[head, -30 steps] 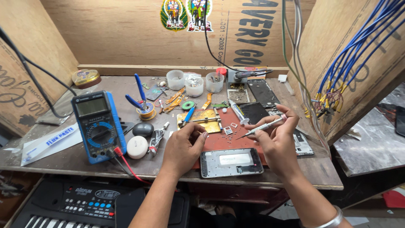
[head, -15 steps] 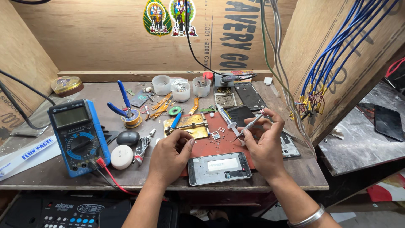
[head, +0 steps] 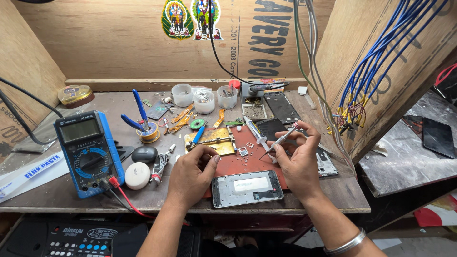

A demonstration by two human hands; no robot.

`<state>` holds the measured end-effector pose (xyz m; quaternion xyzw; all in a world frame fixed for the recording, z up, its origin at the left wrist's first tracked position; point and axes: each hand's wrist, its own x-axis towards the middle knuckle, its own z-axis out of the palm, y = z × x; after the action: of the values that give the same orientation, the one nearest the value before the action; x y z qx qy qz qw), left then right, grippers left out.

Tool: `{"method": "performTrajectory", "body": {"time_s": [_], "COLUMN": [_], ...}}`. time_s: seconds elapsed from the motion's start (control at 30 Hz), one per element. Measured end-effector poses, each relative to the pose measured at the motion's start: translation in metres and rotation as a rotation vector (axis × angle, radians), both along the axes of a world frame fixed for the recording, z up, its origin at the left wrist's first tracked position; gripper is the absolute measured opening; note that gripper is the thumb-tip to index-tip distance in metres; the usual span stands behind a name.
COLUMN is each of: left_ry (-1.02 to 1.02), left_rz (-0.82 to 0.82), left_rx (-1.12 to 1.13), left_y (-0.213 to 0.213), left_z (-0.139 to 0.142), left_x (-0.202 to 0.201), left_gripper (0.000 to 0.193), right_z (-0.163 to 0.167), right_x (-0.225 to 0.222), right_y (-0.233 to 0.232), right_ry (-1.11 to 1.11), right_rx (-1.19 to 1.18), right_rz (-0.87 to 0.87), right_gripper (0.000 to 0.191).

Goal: The person uses a precision screwdriver to remove screws from a disassembled smartphone chassis. They place the removed screws on the workbench and continue unscrewing additional fasteners from the device frame.

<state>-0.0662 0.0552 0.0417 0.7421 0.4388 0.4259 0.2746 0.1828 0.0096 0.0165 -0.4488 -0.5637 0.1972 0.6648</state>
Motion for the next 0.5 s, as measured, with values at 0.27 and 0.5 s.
{"method": "performTrajectory", "body": {"time_s": [0.27,0.5], "left_ry": [0.021,0.006], "left_rz": [0.013,0.006], "left_rx": [-0.015,0.010], "left_y": [0.001,0.003], "left_z": [0.001,0.000], "left_x": [0.000,0.000], "left_gripper": [0.019,0.019], "right_z": [0.006,0.011], "right_x": [-0.003,-0.002], "right_y": [-0.006,-0.024], "right_ry": [0.012,0.022], "right_rx": [0.010,0.054], "right_rz": [0.015,0.013], "right_gripper": [0.063,0.066]}}
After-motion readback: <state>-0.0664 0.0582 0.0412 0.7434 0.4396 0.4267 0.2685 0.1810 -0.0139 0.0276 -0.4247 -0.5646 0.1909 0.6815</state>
